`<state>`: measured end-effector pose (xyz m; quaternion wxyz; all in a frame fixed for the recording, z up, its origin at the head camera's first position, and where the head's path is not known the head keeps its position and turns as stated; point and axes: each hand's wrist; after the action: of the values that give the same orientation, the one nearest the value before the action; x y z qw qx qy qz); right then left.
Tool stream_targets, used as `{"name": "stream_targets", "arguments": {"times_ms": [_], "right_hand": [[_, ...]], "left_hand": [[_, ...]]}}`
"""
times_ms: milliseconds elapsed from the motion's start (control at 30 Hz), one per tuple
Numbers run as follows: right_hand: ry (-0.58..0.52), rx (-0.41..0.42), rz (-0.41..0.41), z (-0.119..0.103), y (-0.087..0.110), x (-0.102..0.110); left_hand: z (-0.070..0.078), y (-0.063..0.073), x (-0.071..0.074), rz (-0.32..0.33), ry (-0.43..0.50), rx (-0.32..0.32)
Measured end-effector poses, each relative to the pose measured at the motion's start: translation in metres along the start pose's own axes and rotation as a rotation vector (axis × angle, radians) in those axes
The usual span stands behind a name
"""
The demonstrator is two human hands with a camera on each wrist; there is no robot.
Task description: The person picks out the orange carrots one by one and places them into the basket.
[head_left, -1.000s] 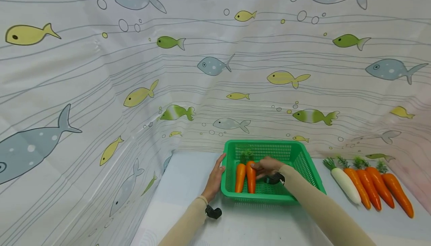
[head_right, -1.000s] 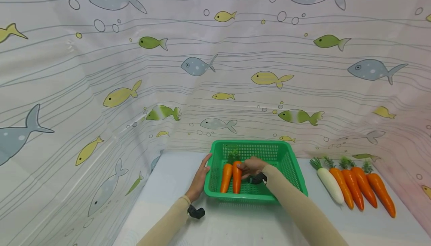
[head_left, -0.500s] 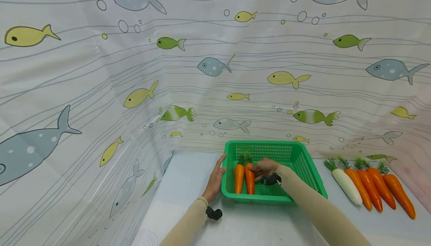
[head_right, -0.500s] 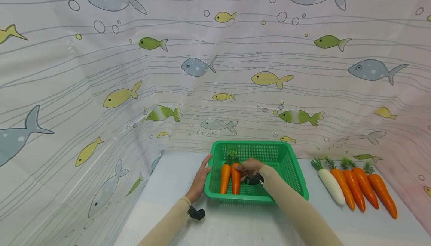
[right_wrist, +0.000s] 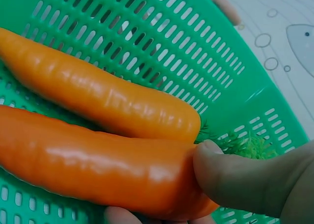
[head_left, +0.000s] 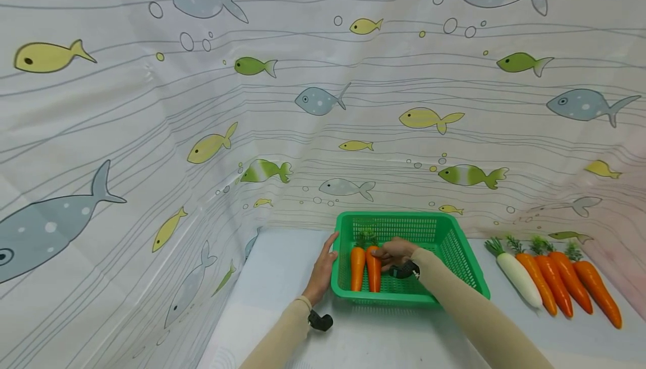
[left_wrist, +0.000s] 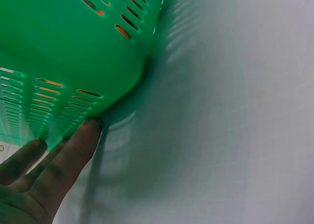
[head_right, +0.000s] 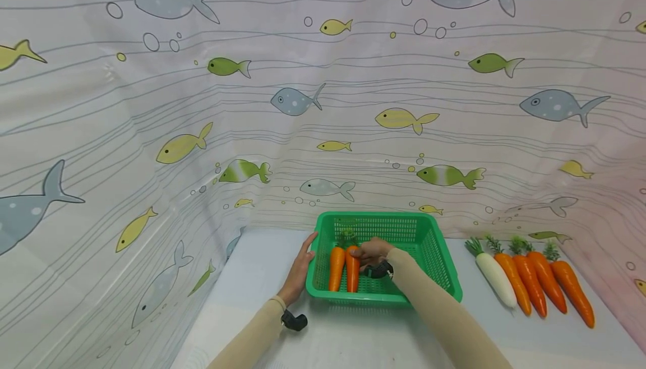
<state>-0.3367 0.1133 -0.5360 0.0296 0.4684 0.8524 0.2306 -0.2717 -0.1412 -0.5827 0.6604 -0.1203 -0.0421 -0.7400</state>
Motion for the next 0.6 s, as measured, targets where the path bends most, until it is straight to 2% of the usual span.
{"name": "stream_targets", "arguments": {"times_ms": [300, 600], "right_hand": [[0.019, -0.005, 0.077, -0.005, 0.010, -0.006], [0.082, -0.011, 0.154, -0.001, 0.010, -0.006]], "left_hand": [[0.000, 0.001, 0.000, 0.001, 0.002, 0.011], [-0.001, 0.001, 0.000, -0.001, 0.003, 0.022]]}}
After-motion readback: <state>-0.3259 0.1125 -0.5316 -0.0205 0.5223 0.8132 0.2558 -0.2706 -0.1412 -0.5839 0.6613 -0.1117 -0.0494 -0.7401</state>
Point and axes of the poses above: each hand's wrist, its own y-axis away from the middle knuckle, its own x-axis out of the back of the hand, z = x × y
